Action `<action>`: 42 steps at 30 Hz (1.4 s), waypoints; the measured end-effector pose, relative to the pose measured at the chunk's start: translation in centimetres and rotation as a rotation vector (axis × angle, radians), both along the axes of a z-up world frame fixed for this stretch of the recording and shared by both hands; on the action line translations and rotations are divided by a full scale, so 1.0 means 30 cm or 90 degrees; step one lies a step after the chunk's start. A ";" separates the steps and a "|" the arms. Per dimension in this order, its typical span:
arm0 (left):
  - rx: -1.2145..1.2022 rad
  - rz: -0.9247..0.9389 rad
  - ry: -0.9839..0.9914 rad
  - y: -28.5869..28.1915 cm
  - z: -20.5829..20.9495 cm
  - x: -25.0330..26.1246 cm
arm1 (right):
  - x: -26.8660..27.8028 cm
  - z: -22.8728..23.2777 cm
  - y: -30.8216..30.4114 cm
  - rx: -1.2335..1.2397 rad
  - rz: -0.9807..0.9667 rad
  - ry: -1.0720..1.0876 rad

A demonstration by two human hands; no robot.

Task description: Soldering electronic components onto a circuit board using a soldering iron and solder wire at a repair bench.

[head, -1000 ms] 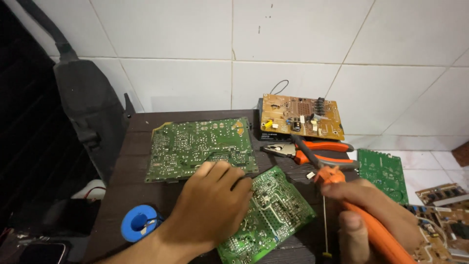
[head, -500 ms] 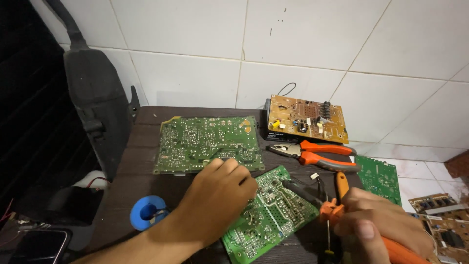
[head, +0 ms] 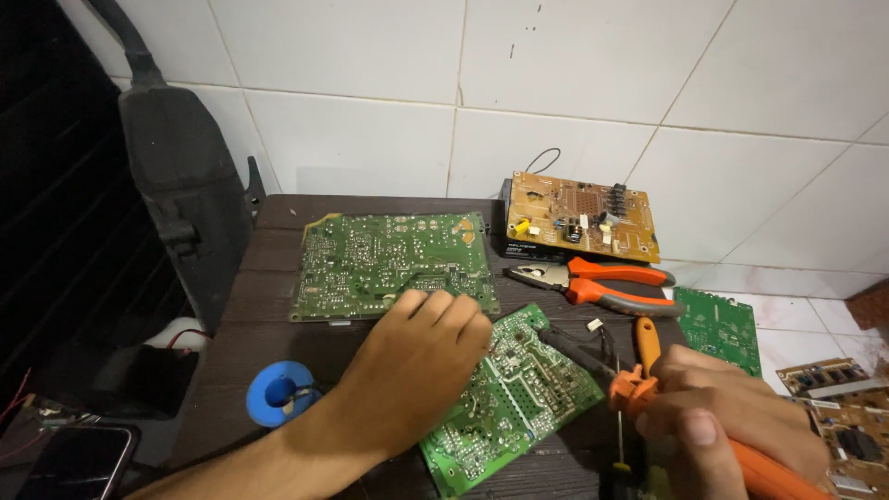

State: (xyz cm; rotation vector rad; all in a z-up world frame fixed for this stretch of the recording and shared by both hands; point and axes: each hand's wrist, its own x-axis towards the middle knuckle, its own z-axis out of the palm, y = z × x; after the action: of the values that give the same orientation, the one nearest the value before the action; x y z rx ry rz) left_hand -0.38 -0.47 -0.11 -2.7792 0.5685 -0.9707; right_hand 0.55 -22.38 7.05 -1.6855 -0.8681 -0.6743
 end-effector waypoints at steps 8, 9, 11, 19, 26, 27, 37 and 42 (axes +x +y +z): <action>-0.170 -0.095 -0.013 -0.002 0.026 0.001 | 0.033 -0.023 -0.045 -0.040 -0.017 -0.003; -0.186 -0.106 0.002 -0.003 0.024 -0.003 | 0.046 -0.037 -0.060 -0.057 0.002 -0.025; -0.188 -0.117 0.006 0.003 0.032 -0.006 | 0.030 -0.041 -0.052 -0.059 -0.041 -0.006; -0.161 -0.157 0.005 0.018 0.032 -0.014 | 0.029 -0.034 -0.041 -0.028 -0.059 0.000; -0.084 -0.172 -0.009 0.014 0.048 -0.016 | 0.006 -0.022 -0.017 -0.047 -0.072 0.019; -0.063 -0.161 -0.022 0.014 0.053 -0.017 | -0.007 -0.017 0.001 -0.030 -0.129 0.044; -0.016 -0.133 -0.085 0.006 0.060 -0.016 | -0.008 -0.011 -0.007 -0.051 -0.133 0.024; 0.015 -0.133 -0.072 0.011 0.052 -0.015 | -0.008 -0.006 -0.004 -0.048 -0.118 0.027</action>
State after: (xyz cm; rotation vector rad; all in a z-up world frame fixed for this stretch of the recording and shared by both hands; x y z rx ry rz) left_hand -0.81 -0.14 1.44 -2.6629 0.8603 -1.1439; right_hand 0.31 -22.51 6.85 -1.8567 -0.7213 -0.7358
